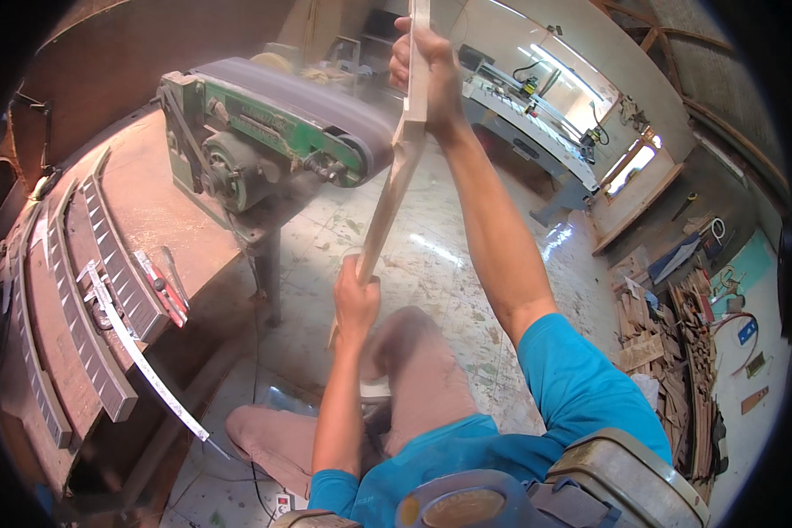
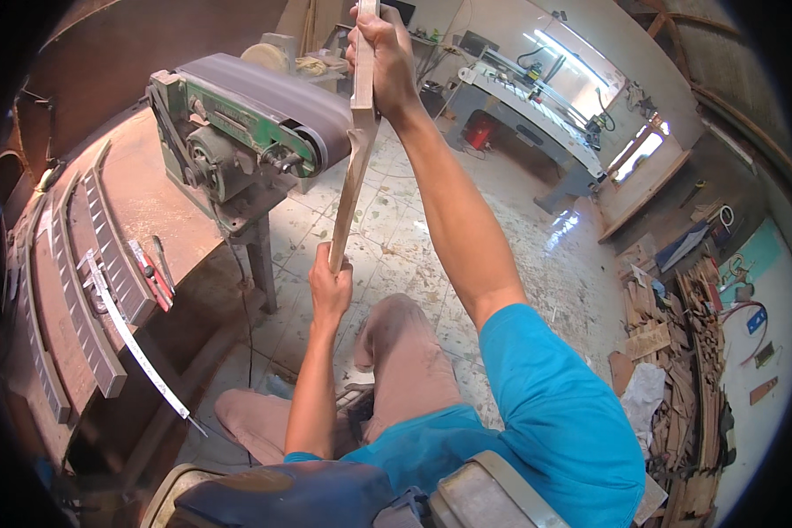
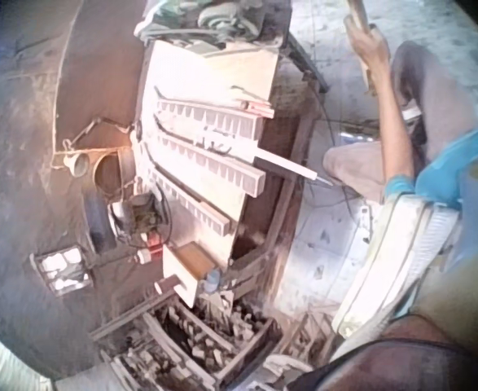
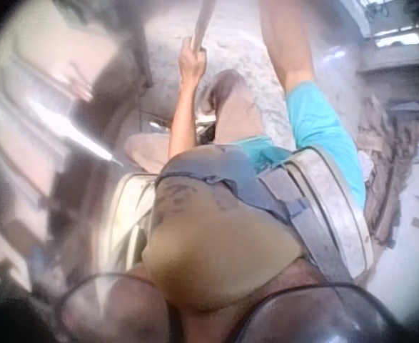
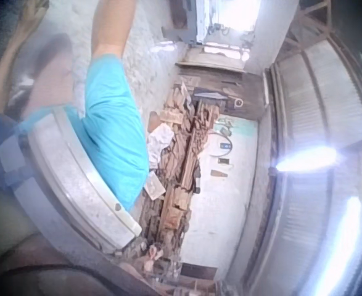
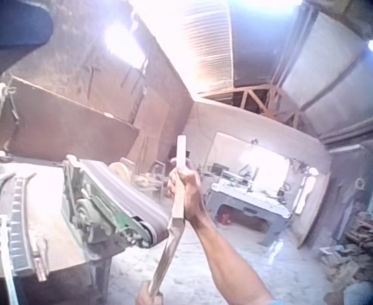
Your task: The person sands the back of a wooden guitar neck using a stationary belt sander, rotating the neck to reach different sections of the wood.
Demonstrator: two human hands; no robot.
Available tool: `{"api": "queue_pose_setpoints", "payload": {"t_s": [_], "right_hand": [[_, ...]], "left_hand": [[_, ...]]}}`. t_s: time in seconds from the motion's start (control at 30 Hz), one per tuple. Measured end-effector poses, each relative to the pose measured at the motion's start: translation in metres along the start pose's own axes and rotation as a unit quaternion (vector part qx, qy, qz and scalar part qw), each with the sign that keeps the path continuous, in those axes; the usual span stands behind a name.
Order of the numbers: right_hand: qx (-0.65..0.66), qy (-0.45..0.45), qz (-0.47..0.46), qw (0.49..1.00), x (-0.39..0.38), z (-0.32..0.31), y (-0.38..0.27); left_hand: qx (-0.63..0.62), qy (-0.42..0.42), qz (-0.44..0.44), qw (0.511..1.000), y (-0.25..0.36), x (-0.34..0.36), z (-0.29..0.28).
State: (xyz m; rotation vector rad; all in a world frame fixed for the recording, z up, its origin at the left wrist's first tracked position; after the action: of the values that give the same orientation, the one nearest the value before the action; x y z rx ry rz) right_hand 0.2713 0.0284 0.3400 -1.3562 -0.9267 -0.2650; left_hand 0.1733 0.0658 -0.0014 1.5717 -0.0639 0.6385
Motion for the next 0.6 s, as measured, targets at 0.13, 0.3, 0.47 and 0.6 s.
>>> {"api": "queue_pose_setpoints", "payload": {"t_s": [0.13, 0.3, 0.47, 0.6], "right_hand": [[-0.032, 0.02, -0.017, 0.999, 0.003, -0.007, -0.003], [-0.098, 0.075, -0.033, 0.992, -0.009, 0.0, -0.01], [-0.149, 0.089, -0.044, 0.984, 0.0, -0.022, -0.004], [-0.305, 0.119, -0.124, 0.937, 0.0, -0.019, -0.02]], "left_hand": [[-0.043, -0.023, -0.006, 0.999, -0.001, 0.006, 0.01], [-0.073, -0.053, -0.022, 0.996, -0.01, 0.012, 0.012], [-0.107, -0.095, -0.047, 0.989, -0.015, 0.017, 0.019], [-0.165, -0.133, -0.068, 0.975, -0.018, 0.017, 0.026]]}}
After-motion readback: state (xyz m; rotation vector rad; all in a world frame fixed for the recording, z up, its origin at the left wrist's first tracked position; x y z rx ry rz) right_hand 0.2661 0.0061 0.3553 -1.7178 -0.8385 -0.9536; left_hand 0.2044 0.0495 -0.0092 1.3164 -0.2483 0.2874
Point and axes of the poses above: each hand's wrist, its own x-axis towards the middle knuckle, its own z-axis out of the palm, y = z × x, the point moved 9 cm from there along x, towards the middle knuckle
